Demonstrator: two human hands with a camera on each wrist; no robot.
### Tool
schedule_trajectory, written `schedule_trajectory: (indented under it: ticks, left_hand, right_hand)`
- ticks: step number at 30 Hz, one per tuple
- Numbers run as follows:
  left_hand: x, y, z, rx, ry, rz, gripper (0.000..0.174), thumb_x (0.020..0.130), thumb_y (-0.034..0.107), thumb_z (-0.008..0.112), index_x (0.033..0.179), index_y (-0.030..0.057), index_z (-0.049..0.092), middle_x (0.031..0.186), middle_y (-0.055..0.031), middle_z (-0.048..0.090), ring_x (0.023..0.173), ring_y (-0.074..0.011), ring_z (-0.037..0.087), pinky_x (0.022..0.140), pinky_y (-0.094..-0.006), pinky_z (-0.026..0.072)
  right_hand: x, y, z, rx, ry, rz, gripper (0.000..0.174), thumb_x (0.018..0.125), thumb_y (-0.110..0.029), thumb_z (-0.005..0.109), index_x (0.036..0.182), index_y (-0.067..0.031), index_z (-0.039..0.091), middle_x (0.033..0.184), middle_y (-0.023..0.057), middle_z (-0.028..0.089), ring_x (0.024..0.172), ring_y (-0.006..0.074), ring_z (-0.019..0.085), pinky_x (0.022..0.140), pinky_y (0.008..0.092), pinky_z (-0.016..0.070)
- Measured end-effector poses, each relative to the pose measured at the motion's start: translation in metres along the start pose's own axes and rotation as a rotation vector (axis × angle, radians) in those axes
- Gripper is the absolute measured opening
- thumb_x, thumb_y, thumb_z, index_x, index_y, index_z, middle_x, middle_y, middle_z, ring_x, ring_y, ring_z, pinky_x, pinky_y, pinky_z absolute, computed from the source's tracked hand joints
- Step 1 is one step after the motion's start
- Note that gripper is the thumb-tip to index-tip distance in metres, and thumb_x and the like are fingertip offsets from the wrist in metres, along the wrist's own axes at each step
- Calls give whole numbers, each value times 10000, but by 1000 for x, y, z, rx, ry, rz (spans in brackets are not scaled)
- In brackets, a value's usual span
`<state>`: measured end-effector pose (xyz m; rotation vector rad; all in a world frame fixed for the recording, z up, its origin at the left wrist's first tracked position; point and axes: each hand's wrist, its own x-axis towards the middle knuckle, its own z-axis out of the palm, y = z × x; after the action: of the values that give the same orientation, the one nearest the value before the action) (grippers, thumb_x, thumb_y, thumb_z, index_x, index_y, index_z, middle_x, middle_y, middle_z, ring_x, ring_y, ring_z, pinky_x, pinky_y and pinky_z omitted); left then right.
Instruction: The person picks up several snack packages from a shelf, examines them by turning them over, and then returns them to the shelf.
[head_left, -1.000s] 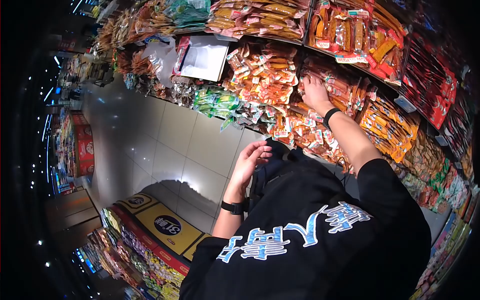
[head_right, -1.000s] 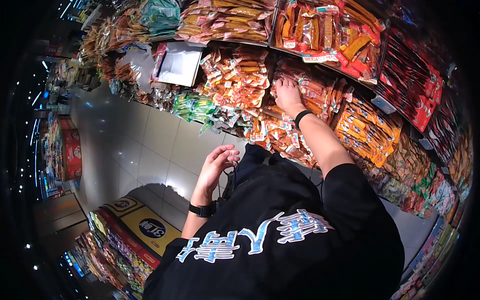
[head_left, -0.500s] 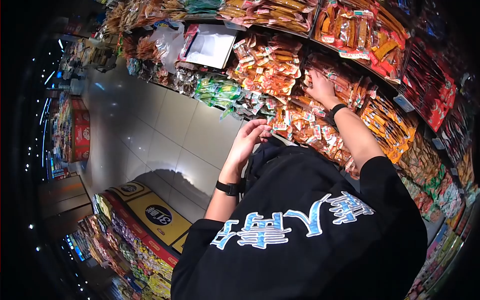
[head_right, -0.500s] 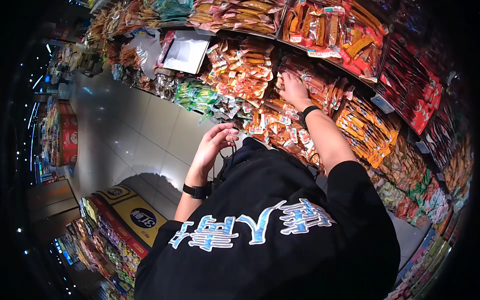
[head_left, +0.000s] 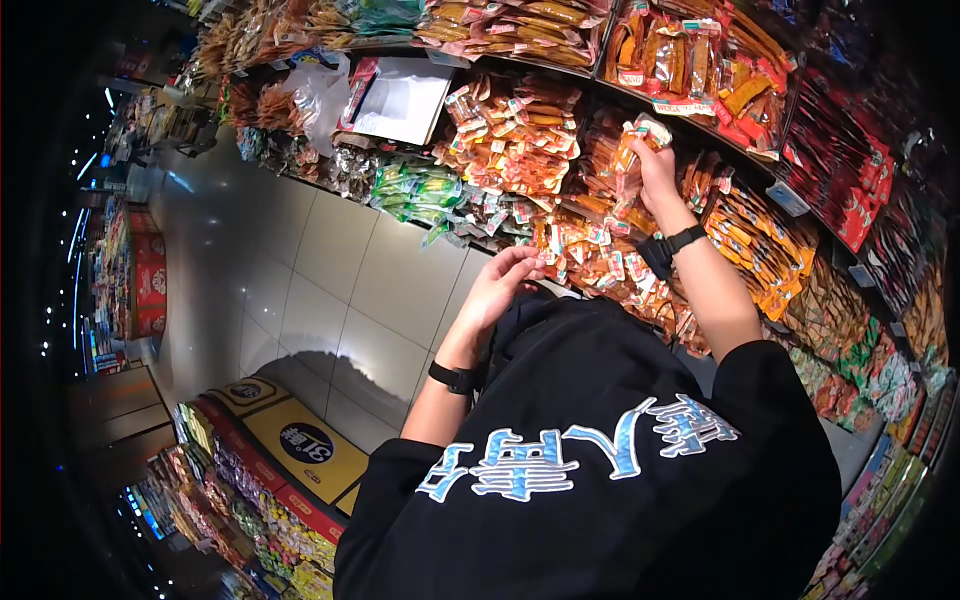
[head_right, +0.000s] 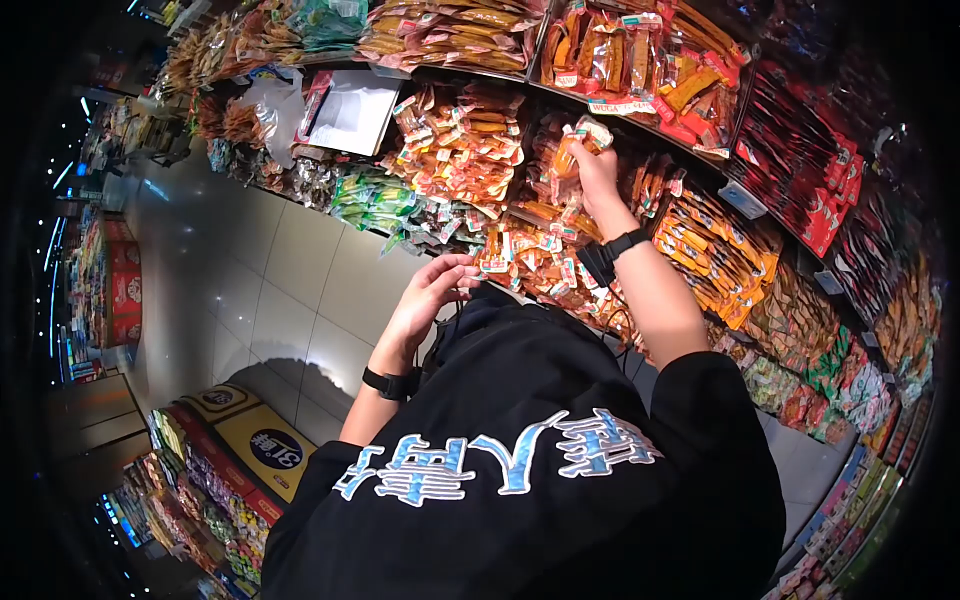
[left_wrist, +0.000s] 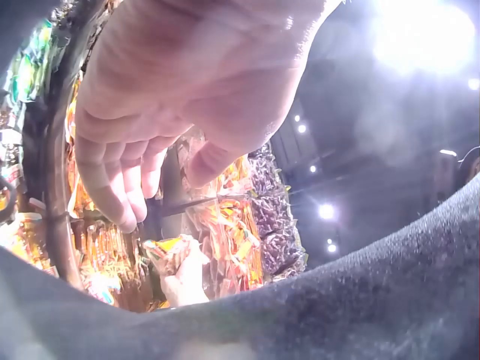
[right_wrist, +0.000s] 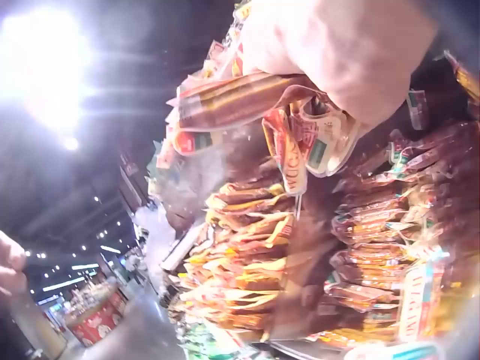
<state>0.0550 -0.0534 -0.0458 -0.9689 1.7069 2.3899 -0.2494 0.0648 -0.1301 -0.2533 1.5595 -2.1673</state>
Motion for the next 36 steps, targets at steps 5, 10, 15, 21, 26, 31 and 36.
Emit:
schedule_trajectory:
  ticks: [5,10,15,21,26,31,36]
  left_hand:
    - [9,8,12,93,37,47,389,984,268,561,1283,21,525,1191,-81,604,1127,-161,569,914,-330,497]
    - [16,30,43,-433,-184,214,564,940,402,603,1374,75,448,1297,-87,545,1244,-235,508,1009,-493,446]
    - [17,34,46,-671,-203,89,491,930,329,614,1328,77,478,1263,-92,565,1161,-257,560,956,-479,480]
    - [13,42,48,-596,-210,145,425,903,182,626,1297,116,482,1149,-38,585,1040,-172,587,829,-408,506]
    - [10,47,48,-541,-126,182,437,874,134,627,1291,140,496,1122,-6,585,1009,-137,570,806,-360,488]
    - [11,50,43,-613,-4,117,419,863,130,632,1268,142,524,1064,-12,611,955,-153,596,812,-397,517]
    - [12,53,38,-595,9,191,353,884,154,630,1226,116,548,1103,-47,636,1001,-173,616,824,-406,545]
  right_hand:
    - [-63,-45,37,171,-306,394,385,894,-221,551,1161,55,563,968,193,665,893,294,698,762,440,599]
    - [-108,-74,84,245,-597,379,364,857,-114,586,1178,57,577,1041,159,681,895,235,688,831,356,568]
    - [-120,-70,112,228,-593,-55,536,868,-112,639,1341,18,423,1150,117,626,1027,200,625,935,337,490]
    - [-115,-79,107,-392,-436,-431,645,883,-307,667,1355,35,390,1214,221,584,1147,315,581,991,398,433]
    - [-113,-81,108,-685,-338,-636,600,922,-361,597,1310,63,425,1196,277,568,1117,408,568,965,436,435]
    - [-113,-85,113,-788,-229,-706,508,929,-290,582,1282,53,458,1102,249,579,1028,408,582,902,443,460]
    - [-114,-89,111,-681,-279,-586,283,925,-200,621,1131,-8,593,943,147,625,797,223,642,697,333,513]
